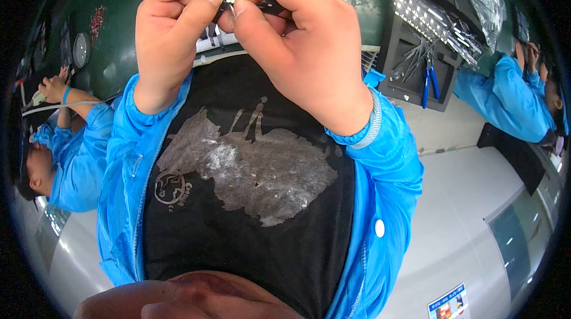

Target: The person assembles electronic components onto a circuit board and trims wires with pliers.

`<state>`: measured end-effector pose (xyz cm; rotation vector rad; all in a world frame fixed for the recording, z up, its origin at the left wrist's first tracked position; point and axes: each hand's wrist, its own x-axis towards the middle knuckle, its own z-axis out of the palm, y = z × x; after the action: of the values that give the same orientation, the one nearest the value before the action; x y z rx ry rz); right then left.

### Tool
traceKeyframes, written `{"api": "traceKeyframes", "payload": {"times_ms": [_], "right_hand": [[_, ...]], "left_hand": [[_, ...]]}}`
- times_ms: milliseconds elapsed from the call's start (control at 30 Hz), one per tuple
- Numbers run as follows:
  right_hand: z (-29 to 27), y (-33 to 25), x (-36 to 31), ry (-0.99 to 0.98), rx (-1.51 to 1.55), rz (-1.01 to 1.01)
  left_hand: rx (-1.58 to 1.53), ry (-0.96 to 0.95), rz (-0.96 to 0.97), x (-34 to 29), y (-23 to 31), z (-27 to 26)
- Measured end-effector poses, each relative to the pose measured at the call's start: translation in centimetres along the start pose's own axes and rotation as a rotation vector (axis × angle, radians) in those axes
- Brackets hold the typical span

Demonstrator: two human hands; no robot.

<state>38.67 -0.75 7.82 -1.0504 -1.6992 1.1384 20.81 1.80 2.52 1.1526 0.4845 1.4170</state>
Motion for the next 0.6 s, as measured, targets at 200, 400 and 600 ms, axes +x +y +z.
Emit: {"api": "traceKeyframes", "payload": {"times_ms": [200,400,600], "right_hand": [[0.0,0.6,-0.5,0.101,-0.057,-0.02],[0.5,0.7,0.0,0.115,-0.177,-0.2],[0.5,1.1,0.2,0.072,-0.022,-0.029]], "left_hand": [[0.059,-0.007,-0.01,-0.5,3.3,2.9],[0.073,0.052,-0.035,-1.1,3.2,2.5],[0.322,0.371,-0.472,-1.0,5.2,3.8]]}}
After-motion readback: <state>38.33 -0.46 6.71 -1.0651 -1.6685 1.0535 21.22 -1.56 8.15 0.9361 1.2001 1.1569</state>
